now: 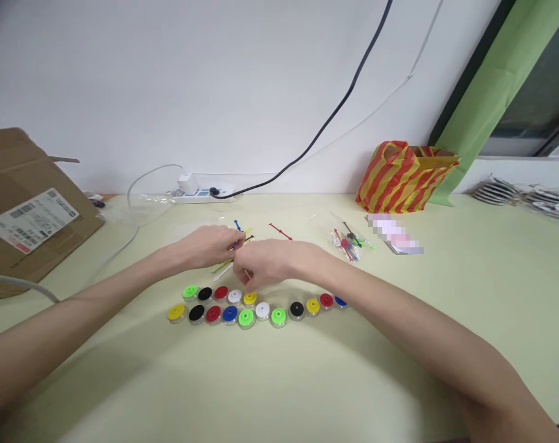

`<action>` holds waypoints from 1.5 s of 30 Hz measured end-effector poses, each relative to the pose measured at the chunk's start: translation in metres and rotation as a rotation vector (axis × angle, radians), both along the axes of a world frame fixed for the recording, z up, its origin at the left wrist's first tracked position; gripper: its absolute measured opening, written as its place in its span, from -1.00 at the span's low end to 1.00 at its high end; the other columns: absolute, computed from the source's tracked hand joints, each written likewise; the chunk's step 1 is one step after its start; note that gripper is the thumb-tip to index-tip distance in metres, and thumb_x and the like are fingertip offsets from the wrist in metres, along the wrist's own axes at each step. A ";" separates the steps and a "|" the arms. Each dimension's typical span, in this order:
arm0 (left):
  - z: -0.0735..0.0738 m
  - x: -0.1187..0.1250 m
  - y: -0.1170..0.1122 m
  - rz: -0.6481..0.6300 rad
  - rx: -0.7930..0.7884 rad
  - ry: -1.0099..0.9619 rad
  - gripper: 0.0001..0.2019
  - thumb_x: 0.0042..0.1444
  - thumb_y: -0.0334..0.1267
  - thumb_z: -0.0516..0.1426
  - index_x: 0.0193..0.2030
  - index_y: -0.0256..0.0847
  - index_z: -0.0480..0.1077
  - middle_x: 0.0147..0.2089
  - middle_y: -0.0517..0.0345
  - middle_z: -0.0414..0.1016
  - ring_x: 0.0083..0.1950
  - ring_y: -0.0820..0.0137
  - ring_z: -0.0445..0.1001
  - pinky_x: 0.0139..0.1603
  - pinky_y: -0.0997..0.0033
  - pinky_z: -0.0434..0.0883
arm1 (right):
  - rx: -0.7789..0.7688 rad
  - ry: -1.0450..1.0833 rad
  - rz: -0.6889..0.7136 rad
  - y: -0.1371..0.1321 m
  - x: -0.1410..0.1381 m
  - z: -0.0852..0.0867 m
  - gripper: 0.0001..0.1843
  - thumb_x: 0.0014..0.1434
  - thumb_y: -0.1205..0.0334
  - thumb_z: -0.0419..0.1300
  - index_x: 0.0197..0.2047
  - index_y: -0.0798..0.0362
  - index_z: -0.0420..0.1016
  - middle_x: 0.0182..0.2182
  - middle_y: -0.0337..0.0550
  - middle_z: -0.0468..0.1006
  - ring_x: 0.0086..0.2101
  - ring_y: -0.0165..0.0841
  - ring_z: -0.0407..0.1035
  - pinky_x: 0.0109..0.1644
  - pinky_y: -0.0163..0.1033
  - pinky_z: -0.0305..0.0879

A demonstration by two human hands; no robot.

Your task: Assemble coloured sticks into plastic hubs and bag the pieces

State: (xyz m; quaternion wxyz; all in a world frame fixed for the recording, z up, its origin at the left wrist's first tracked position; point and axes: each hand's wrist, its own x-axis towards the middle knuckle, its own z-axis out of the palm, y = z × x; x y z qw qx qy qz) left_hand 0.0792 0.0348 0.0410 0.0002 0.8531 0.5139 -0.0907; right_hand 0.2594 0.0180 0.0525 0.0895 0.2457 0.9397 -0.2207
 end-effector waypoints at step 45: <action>-0.027 -0.031 0.040 0.058 0.065 -0.071 -0.81 0.17 -0.24 0.03 -0.31 -0.20 0.46 -0.27 -0.03 0.56 -0.29 0.26 0.48 -0.37 0.38 0.20 | 0.393 -0.094 -0.300 0.063 0.040 -0.011 -0.77 0.31 0.17 0.12 -0.07 0.00 0.57 -0.15 -0.02 0.59 -0.28 -0.27 0.41 -0.29 -0.25 0.08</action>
